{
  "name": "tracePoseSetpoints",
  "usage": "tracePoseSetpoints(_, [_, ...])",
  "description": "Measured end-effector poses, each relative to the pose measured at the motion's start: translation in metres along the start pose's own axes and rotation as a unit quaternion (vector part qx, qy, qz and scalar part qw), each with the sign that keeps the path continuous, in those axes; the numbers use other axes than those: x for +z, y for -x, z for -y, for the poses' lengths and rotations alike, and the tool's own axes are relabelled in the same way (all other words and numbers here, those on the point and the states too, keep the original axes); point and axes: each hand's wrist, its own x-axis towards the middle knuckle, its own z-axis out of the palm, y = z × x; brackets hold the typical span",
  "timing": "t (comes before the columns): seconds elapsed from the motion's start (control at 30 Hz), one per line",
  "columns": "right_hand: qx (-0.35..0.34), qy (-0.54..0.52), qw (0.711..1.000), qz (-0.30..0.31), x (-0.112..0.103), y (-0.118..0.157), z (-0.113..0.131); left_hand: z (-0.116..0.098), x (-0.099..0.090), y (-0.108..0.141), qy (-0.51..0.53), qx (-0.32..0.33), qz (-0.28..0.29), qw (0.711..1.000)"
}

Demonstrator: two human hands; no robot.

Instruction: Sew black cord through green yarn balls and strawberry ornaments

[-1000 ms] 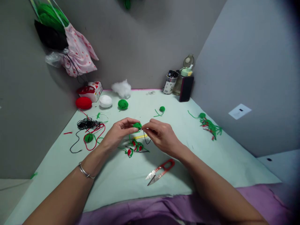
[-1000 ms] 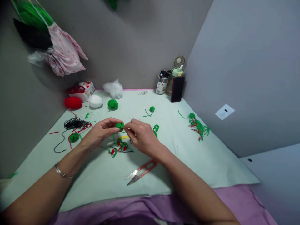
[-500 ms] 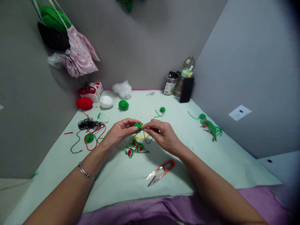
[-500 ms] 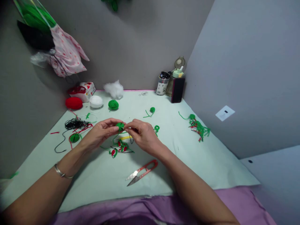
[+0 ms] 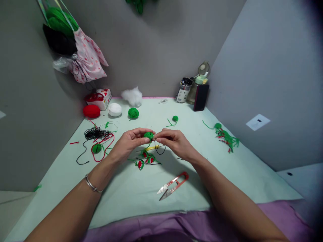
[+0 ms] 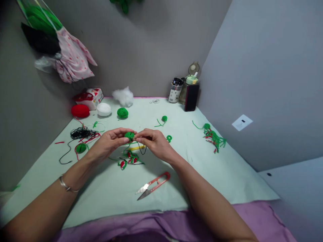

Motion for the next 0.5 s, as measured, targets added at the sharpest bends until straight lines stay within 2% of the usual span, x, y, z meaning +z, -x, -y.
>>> tracePoseSetpoints(0.17, [-0.005,-0.024,1.0,-0.02,0.005,-0.002,-0.002,0.002,0.001,-0.001,-0.016,0.008,-0.005,1.0])
tracePoseSetpoints(0.3, [0.034,-0.014,0.999,-0.031,0.008,-0.003,-0.004,0.004,0.002,0.0,-0.021,0.012,-0.008,1.0])
tracePoseSetpoints(0.4, [0.06,0.012,0.996,-0.062,0.011,-0.003,-0.006,0.006,0.006,0.001,-0.043,0.034,-0.031,0.998])
tracePoseSetpoints(0.5, [0.035,0.076,0.994,-0.066,0.017,0.001,-0.005,0.008,0.012,0.002,-0.076,0.061,-0.064,0.993])
